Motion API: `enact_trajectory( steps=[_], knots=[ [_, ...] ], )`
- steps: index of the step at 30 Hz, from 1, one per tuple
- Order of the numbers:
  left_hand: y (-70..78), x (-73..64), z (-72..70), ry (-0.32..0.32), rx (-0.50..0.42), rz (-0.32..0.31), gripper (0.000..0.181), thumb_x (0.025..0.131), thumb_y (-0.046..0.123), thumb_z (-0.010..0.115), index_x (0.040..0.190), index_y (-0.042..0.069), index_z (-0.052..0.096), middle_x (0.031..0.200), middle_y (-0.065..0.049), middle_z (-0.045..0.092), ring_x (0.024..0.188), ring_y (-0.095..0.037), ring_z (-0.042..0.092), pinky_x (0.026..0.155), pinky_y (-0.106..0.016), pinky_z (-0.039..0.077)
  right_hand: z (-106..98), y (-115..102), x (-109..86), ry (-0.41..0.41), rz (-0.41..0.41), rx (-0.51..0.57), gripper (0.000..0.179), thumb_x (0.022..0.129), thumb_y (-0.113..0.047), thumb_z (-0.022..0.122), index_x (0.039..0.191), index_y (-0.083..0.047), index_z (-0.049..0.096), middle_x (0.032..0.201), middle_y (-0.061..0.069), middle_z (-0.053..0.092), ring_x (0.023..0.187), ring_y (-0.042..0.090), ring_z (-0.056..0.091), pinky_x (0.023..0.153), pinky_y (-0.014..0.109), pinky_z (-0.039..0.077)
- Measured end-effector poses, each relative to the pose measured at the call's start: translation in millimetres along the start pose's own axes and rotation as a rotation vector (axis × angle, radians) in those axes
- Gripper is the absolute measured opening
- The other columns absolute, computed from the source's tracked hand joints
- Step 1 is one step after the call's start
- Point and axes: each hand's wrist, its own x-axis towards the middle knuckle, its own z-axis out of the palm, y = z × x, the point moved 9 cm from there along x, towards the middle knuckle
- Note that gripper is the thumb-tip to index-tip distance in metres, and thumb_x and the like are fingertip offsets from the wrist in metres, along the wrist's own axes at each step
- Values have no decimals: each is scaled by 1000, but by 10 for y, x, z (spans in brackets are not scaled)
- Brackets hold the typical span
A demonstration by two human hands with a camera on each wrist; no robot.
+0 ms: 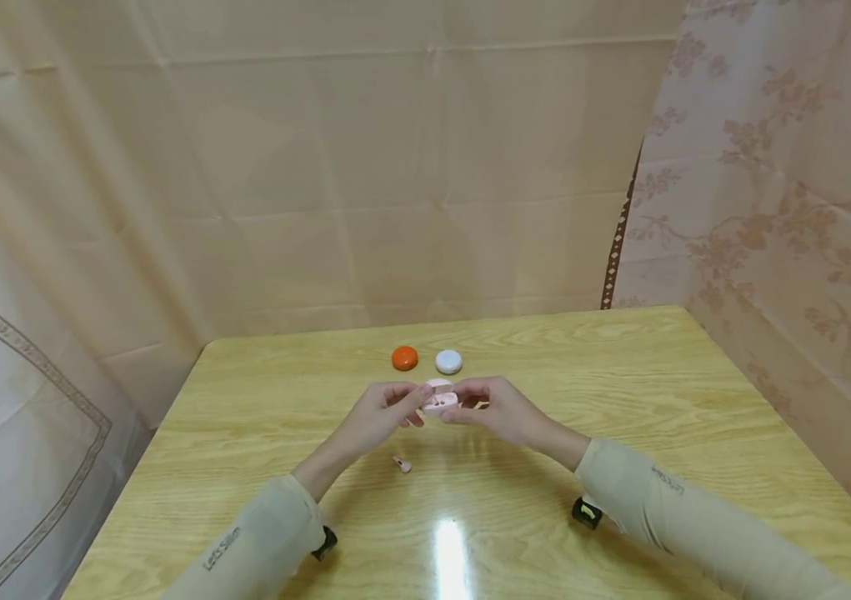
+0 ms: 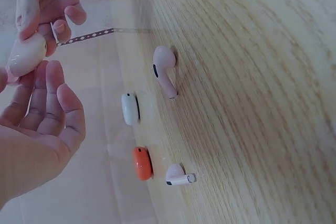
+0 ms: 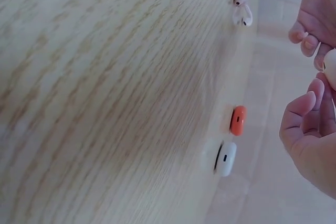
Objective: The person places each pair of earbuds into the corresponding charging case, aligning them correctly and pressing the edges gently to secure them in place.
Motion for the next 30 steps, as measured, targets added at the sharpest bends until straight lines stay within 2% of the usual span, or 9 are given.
enact_trajectory(
  steps=[9,16,19,26,30],
  knots=[
    [-17,3,7,-10,-15,-18,38,106,37,56,111,3,73,103,-14,73,85,-24,69,88,-58,51,7,-14,3,6,-13,19,29,93,-21,77,119,-6,74,99,5,71,90,21,62,74,26,52],
    [-31,-4,-17,-24,6,-3,39,106,38,55,112,3,74,102,-17,72,85,-25,69,87,-57,52,17,9,2,4,21,39,31,94,-25,75,119,-7,73,99,5,71,89,22,61,71,27,51],
    [-18,-16,-30,-45,30,6,38,106,38,56,113,5,73,103,-16,71,87,-26,69,88,-58,52,1,26,-4,15,48,41,31,95,-26,75,119,-7,73,98,4,70,87,22,60,68,27,50],
    [16,-61,-88,-85,70,40,31,104,30,60,118,6,72,104,-6,72,97,-43,66,90,-58,52,-16,64,-22,21,73,51,30,94,-25,75,118,-7,73,99,4,70,85,20,58,66,26,47],
    [28,-106,-129,-96,139,66,26,103,26,62,117,6,72,104,-4,72,94,-37,67,86,-56,53,-28,63,-33,28,75,45,27,94,-26,75,114,-7,74,97,4,70,83,19,58,66,27,48]
  ],
)
